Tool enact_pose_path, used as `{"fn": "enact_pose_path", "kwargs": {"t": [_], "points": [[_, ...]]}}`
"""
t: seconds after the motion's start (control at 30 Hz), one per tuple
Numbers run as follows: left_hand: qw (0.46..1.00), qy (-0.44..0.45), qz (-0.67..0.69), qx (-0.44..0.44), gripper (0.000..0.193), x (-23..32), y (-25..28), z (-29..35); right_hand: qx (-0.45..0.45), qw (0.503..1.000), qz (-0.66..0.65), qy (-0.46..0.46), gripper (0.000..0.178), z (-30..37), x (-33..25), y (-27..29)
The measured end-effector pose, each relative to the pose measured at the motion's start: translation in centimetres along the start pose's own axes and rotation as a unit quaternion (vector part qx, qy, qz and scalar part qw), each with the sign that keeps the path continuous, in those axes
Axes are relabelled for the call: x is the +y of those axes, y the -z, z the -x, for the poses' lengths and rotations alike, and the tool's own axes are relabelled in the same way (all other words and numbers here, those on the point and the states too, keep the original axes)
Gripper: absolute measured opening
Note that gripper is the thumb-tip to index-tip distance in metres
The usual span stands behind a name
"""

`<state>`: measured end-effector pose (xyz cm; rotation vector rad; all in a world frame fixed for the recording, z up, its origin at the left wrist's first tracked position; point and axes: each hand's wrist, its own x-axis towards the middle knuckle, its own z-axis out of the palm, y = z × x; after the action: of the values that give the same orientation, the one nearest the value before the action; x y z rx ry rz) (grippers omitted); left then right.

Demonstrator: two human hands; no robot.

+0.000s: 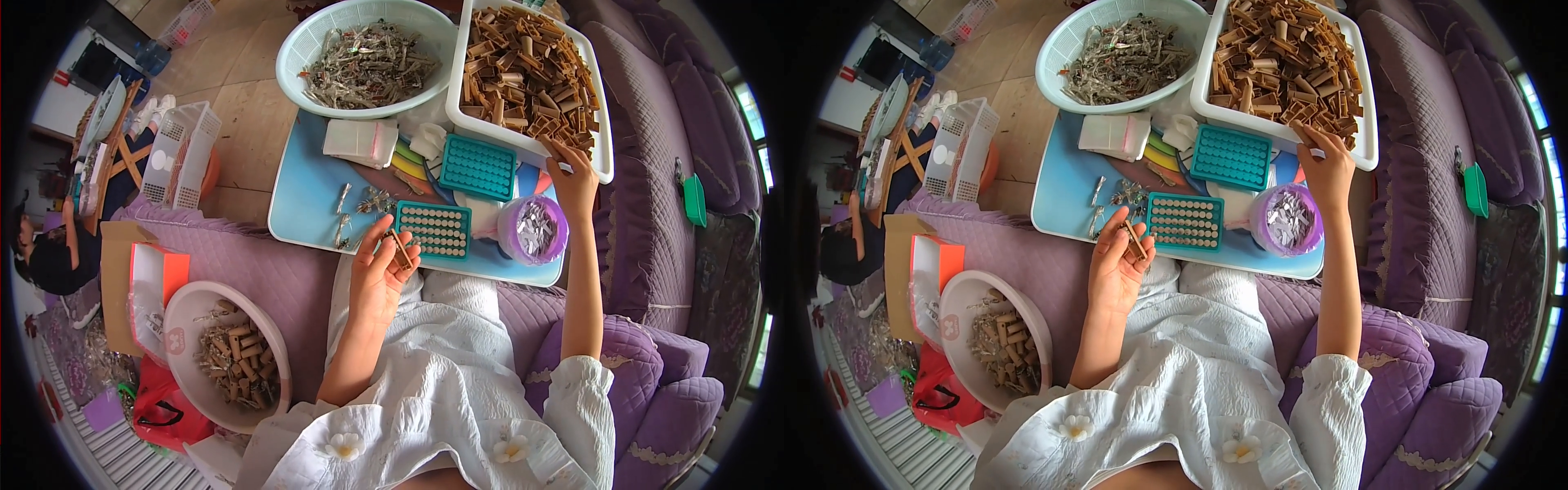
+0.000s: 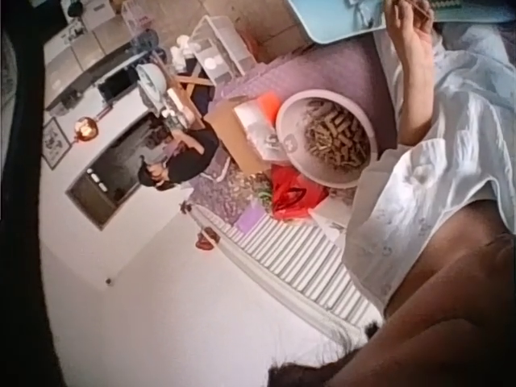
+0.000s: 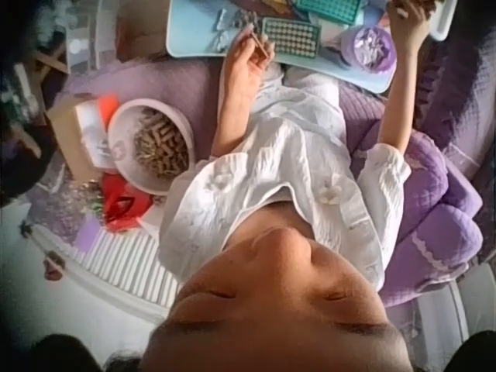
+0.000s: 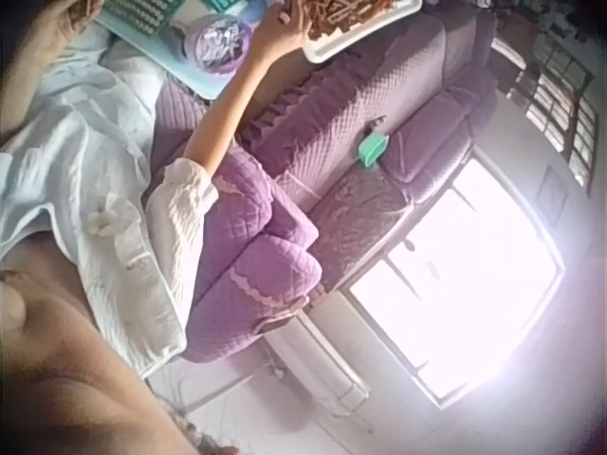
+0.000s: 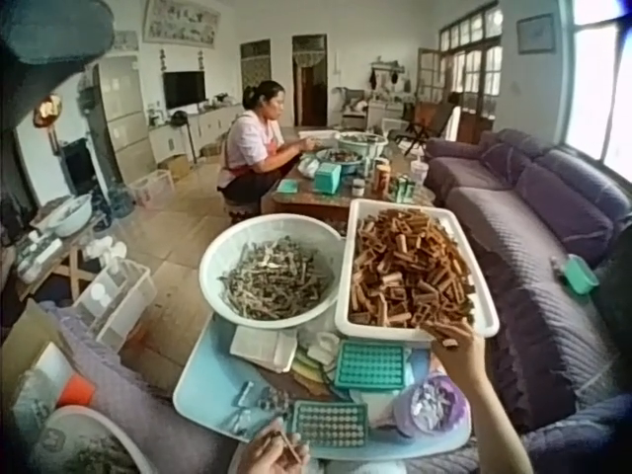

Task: The person assembles small mechanical or electrical parts by hand, taking them from plastic trays and bowls of parts and inserting them into metal housings.

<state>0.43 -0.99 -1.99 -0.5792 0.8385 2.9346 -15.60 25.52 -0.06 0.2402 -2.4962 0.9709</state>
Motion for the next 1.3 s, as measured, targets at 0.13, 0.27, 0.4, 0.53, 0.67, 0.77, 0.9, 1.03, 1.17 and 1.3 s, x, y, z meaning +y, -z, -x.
{"fn": "enact_pose_path", "kwargs": {"t": [0.13,0.27,0.4,0.53,0.67,0.77,0.9,1.03,1.17,1.3], "points": [[0.999,-0.021,-0.038,-0.001,0.026,-0.1,-0.7,0.5,0.008,1.000,0.021,-0.023,0.028,0.6,-0.4,0.1],[0.995,-0.042,-0.092,0.000,0.027,-0.2,-1.5,0.9,0.027,0.998,0.057,-0.009,0.029,0.7,0.2,-0.4],[0.996,-0.061,-0.070,-0.017,0.031,-0.1,-2.4,1.5,0.082,0.990,0.111,-0.020,0.027,1.2,0.1,-0.6],[0.995,-0.084,-0.049,-0.024,0.034,-0.1,-2.7,2.0,0.128,0.982,-0.094,-0.102,0.024,4.4,-3.2,-1.5],[0.992,-0.106,-0.060,-0.036,0.036,-0.4,-2.7,2.7,-0.019,0.916,-0.375,-0.139,0.032,11.1,-11.3,-1.8],[0.990,-0.114,-0.068,-0.053,0.037,-0.8,-2.8,3.0,-0.025,0.849,-0.500,-0.168,0.040,14.1,-14.5,-2.6],[0.984,-0.134,-0.063,-0.099,0.038,-1.0,-2.7,3.5,-0.011,0.836,-0.537,-0.114,0.047,15.4,-16.3,-3.4],[0.973,-0.164,-0.057,-0.152,0.038,-1.1,-2.4,3.2,-0.019,0.844,-0.522,-0.123,0.039,15.5,-16.4,-3.3],[0.964,-0.169,-0.050,-0.200,0.036,-1.2,-1.8,2.9,-0.076,0.883,-0.458,-0.071,0.037,15.1,-15.8,-2.9],[0.959,-0.183,-0.109,-0.186,0.039,-1.3,-2.5,3.2,-0.067,0.908,-0.407,-0.078,0.029,14.5,-15.9,-2.6]]}}
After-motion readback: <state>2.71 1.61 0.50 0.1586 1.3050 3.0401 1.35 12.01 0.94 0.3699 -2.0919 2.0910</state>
